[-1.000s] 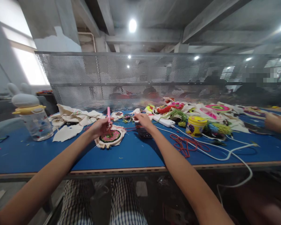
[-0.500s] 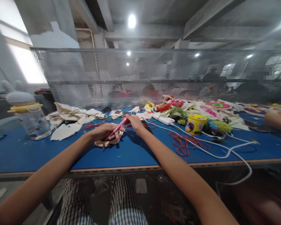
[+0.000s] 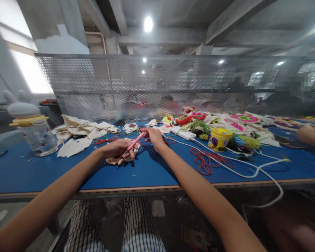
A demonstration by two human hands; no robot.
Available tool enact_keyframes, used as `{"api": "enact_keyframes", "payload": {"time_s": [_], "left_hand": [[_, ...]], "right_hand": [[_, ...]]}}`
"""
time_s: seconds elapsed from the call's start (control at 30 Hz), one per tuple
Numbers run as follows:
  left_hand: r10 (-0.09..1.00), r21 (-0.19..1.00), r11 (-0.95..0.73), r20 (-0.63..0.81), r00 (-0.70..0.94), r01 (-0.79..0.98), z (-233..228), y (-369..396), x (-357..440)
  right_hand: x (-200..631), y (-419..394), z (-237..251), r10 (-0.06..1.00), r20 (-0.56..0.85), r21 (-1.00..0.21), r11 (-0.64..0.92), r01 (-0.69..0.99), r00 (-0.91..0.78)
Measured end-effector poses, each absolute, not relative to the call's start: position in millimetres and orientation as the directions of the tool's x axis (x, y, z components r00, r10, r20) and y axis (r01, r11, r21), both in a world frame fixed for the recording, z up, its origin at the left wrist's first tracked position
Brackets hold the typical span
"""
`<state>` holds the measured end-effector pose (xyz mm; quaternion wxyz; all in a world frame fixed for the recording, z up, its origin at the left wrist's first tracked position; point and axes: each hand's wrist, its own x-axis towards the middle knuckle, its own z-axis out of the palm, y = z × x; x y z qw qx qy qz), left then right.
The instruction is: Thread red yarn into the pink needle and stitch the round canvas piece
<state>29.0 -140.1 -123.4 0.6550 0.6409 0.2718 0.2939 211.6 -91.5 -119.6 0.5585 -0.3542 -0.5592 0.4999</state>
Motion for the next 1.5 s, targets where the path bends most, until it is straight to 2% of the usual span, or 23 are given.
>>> {"api": "enact_keyframes", "payload": {"time_s": [0.2,0.37,0.47,0.57,0.63,0.73,0.83,0.9,0.97,1.07,1.17,1.23,1.4,1.5], "left_hand": [[0.724,0.999,0.020,0.012,0.690,-0.038,-124,-139,28],[0.726,0.999,0.028,0.012,0.687,-0.046,-123,-140,28],[0.735,0.997,0.042,0.010,0.678,-0.060,-124,-139,28],[0.753,0.995,0.052,0.016,0.658,-0.083,-125,-138,28],[0.772,0.994,0.045,0.031,0.635,-0.102,-125,-138,29],[0.794,0.993,0.017,0.057,0.605,-0.116,-125,-141,31],[0.799,0.996,-0.025,0.069,0.597,-0.082,-122,-148,36],[0.809,0.996,-0.078,0.088,0.581,-0.042,-119,-152,39],[0.835,0.987,-0.162,0.139,0.532,-0.004,-115,-154,39],[0.877,0.935,-0.352,0.320,0.358,0.029,-108,-154,37],[0.849,0.851,-0.521,0.508,0.142,0.065,-103,-152,34],[0.806,0.796,-0.591,0.588,0.067,0.130,-101,-151,33],[0.644,0.559,-0.722,0.759,0.099,0.408,-99,-152,34],[0.617,0.528,-0.741,0.779,0.112,0.414,-98,-154,38]], "right_hand": [[212,-93,-118,0.961,0.265,-0.959,0.253,-0.127,-0.084],[213,-88,-120,0.956,0.289,-0.957,0.288,-0.035,-0.053],[216,-82,-123,0.938,0.346,-0.937,0.345,0.060,-0.002],[223,-82,-124,0.877,0.479,-0.866,0.465,0.183,0.039],[224,-86,-123,0.802,0.597,-0.775,0.580,0.251,-0.008],[218,-95,-122,0.666,0.720,-0.611,0.741,0.279,-0.195],[207,-101,-124,0.535,0.737,-0.482,0.844,0.234,-0.413],[201,-102,-126,0.487,0.719,-0.450,0.870,0.202,-0.496],[200,-103,-127,0.481,0.702,-0.459,0.870,0.183,-0.525],[201,-103,-129,0.502,0.665,-0.512,0.846,0.152,-0.553],[200,-105,-132,0.531,0.573,-0.607,0.787,0.112,-0.625],[198,-108,-132,0.522,0.486,-0.671,0.736,0.083,-0.701],[198,-122,-124,0.429,0.305,-0.780,0.625,0.035,-0.850],[199,-127,-119,0.402,0.259,-0.809,0.587,0.030,-0.878]]}}
